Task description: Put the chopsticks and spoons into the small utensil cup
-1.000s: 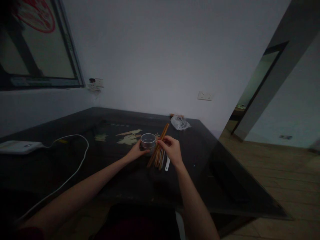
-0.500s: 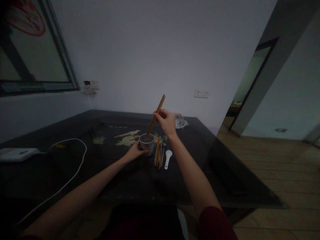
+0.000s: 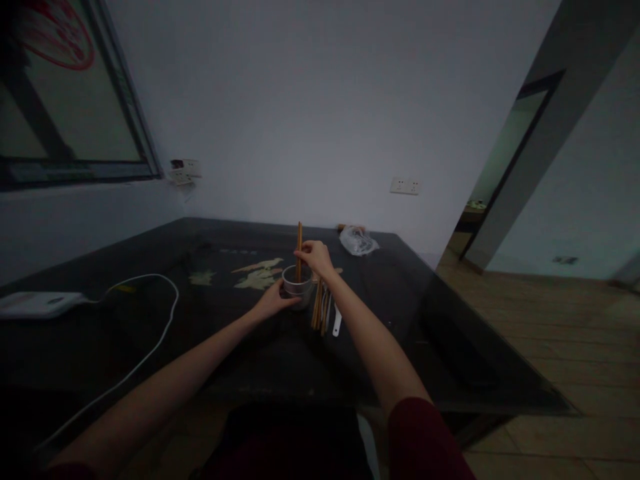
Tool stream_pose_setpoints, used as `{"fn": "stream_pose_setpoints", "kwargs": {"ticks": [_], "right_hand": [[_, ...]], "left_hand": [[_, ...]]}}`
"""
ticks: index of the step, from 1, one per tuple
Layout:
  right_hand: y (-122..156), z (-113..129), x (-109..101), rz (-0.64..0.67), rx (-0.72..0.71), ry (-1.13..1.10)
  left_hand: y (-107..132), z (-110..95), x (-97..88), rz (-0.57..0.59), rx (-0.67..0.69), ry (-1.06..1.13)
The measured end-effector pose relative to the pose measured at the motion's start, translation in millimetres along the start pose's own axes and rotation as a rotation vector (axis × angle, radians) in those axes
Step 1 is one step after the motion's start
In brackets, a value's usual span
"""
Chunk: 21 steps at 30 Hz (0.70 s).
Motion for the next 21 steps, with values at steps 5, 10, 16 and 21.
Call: {"fn": "stream_pose_setpoints", "kwargs": {"ticks": [5,10,16,21], "right_hand": [[-1.0,-7.7,1.4,0.005,0.054,-0.036],[-1.3,-9.9,1.8,0.013,0.061,-0.039],[0.0,-8.2,2.9,0.007,0.07,-0.038],[0.9,-9.1,3.2,0.006,0.074,-0.013]], "left_hand": [[-1.6,5.0,2.4,0.019,0.015,0.043],[-4.0,12.1,4.5,0.022,0.014,0.058],[-3.6,9.8,4.3,0.013,0.025,0.05],[-1.1,4.8,2.6,0.014,0.012,0.042]]}}
Point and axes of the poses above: each hand's wrist, its own y-axis away from the middle knuckle, its own x-axis out of the palm, z = x × y, the point moved 3 cm from there along -y, towards the middle knuckle, and after that the axes turned 12 degrees about -y, right-handed, at the moved point
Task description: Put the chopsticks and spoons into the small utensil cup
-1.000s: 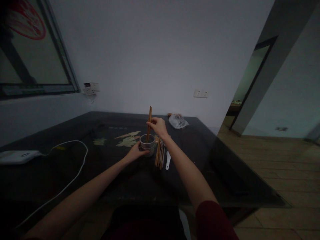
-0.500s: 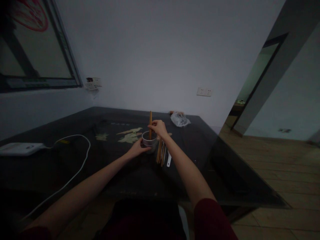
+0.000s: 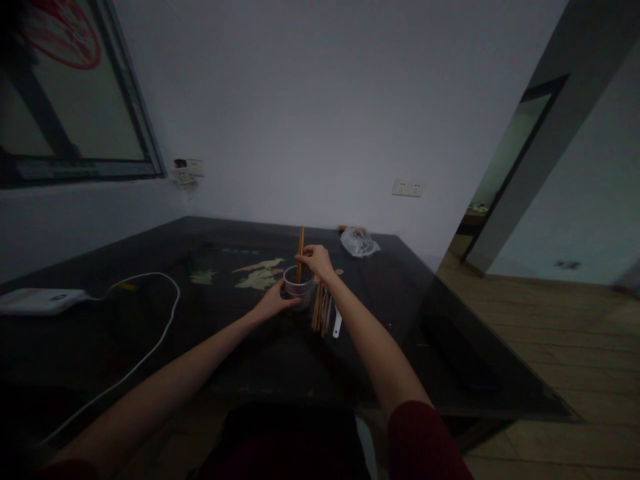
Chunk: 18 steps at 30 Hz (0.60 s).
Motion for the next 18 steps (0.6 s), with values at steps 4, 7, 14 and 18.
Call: {"fn": "stream_pose_setpoints", "kwargs": {"ticks": [4,7,14,18], "right_hand": [[-2.2,-4.3,-0.6,-0.014,0.005,-0.016],[-4.7,-8.2,-1.3,-0.024,-0.015,-0.019],[-11.5,-21.8,-3.2,-0.04,-0.007,-0.061],[-14.0,-27.8,-3.9,-0.025,-0.002,-0.135]], "left_hand": [[0.8,-2.1,-0.7,-0.012,0.031,-0.004],[0.9,-2.8,-0.7,-0.023,0.035,-0.018],[1.8,-2.7,-0.8,-0.016,0.023,0.006],[1.9,-3.5,-0.8,-0.008,0.026,0.019]]}}
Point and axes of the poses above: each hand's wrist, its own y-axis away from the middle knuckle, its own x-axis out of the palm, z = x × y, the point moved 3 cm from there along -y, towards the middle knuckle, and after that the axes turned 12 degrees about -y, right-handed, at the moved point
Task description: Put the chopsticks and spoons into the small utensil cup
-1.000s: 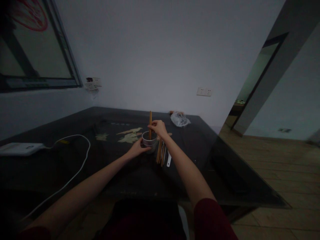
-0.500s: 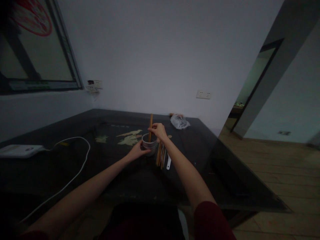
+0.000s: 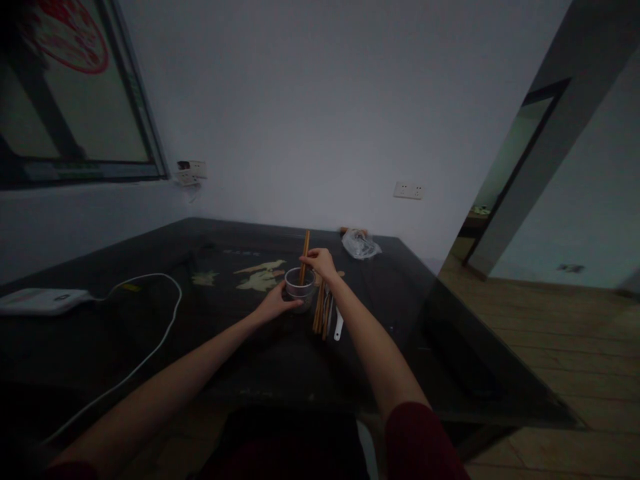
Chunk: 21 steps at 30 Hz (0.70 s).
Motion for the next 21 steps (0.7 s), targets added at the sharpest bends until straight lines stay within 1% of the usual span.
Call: {"fn": "stream_pose_setpoints", "kwargs": {"ticks": [6,9,21], "right_hand": [[-0.9,2.9,0.4,0.046,0.017,0.012],[-2.3,3.8,1.5,0.048,0.043,0.005],[-9.5,-0.5,4.2,0.065,0.064,0.012]], "left_hand": [[-1.3,5.2,1.7,0.01,-0.008,0.019],[-1.7,8.3,1.8,0.009,-0.023,0.019],[-2.6,7.6,2.0,0.009,-0.011,-0.009]]}}
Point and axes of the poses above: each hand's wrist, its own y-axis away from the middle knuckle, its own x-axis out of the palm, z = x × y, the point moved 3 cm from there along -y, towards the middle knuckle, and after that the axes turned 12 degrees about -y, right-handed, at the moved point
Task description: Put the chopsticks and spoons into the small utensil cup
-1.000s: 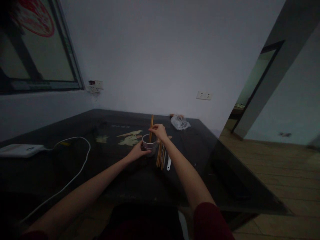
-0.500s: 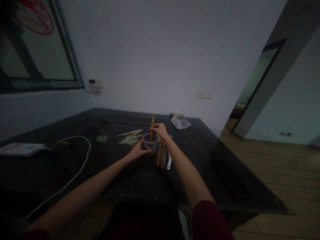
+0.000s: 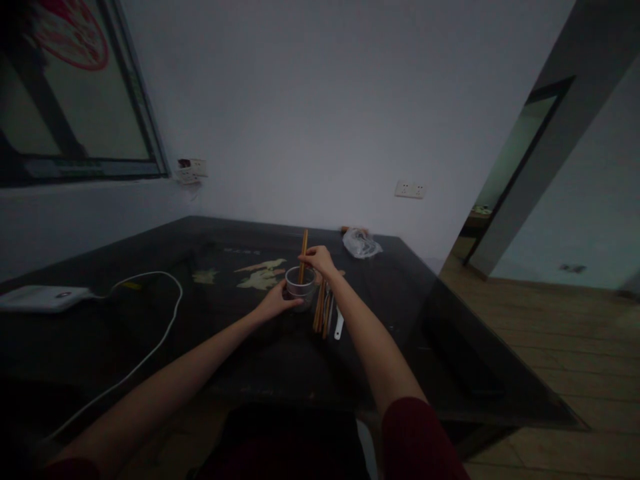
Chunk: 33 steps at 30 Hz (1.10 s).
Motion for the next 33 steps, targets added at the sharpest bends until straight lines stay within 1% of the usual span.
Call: {"fn": "stream_pose_setpoints", "kwargs": {"ticks": [8,15,27,33], "right_hand": [[-4.9,-3.7,-2.1,0.023,0.014,0.018],[-7.4,-5.0,-2.6,0.023,0.046,0.004],[-1.9,3.4,-3.0,0.046,0.044,-0.027],[1.3,3.6,-0.1,0.028,0.056,-0.067]], "left_hand": [[2.1,-7.2,-2.2,0.006,-0.011,-0.016],[0.9,-3.4,-1.9,0.007,0.011,-0.012],[3.4,-11.0,-3.6,0.015,-0.02,-0.028],[2.4,-10.0,-2.9,0.024,0.001,-0.027]]}}
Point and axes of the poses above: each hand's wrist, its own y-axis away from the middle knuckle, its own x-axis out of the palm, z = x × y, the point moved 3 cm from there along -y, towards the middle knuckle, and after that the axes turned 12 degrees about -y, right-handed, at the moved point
